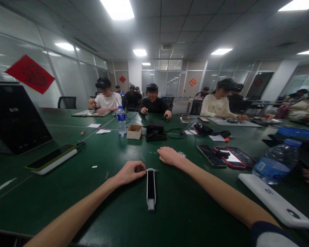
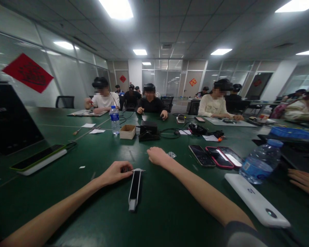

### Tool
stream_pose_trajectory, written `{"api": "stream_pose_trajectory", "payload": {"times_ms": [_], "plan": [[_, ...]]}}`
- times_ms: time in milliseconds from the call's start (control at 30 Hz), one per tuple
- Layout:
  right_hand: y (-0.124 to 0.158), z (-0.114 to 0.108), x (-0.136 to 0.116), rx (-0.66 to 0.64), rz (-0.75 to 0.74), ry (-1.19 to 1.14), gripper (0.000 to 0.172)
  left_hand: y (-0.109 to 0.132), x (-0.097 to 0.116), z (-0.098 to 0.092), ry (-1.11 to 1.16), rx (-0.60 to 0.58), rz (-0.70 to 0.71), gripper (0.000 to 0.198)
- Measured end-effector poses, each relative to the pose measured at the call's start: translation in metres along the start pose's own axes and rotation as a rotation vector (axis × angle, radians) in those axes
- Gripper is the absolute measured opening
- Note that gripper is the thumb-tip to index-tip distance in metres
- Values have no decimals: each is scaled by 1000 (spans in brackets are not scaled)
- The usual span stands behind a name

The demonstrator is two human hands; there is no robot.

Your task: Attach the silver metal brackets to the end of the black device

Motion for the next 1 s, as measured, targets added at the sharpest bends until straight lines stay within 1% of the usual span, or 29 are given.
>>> {"api": "stream_pose_trajectory", "payload": {"times_ms": [200,367,533,700,767,933,1000], "plan": [[0,-3,-2,-51,-35,-65,23,-1,-5,2,-2,-1,19,26],[-1,-5,2,-94,36,-141,21,-1,-4,1,-5,-10,16,27],[-4,6,11,-206,150,-285,15,-1,-4,1,-8,-13,20,31],[-8,14,14,-221,130,-328,13,-1,-4,2,-9,-17,23,31],[-9,15,15,-221,137,-352,15,-1,-3,2,-10,-8,23,30],[-8,12,14,-227,211,-431,34,0,-2,2,-14,-4,22,25],[-6,9,11,-233,220,-449,36,0,-3,1,-10,-8,29,24]]}}
Point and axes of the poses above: each hand's wrist, its own y-axis away from the middle knuckle, its own z-axis out of the palm, x = y × z, the point moved 5 cm from there along -y, towards the middle knuckle, and after that the axes turned 15 degrees about x, right-handed, at the moved point
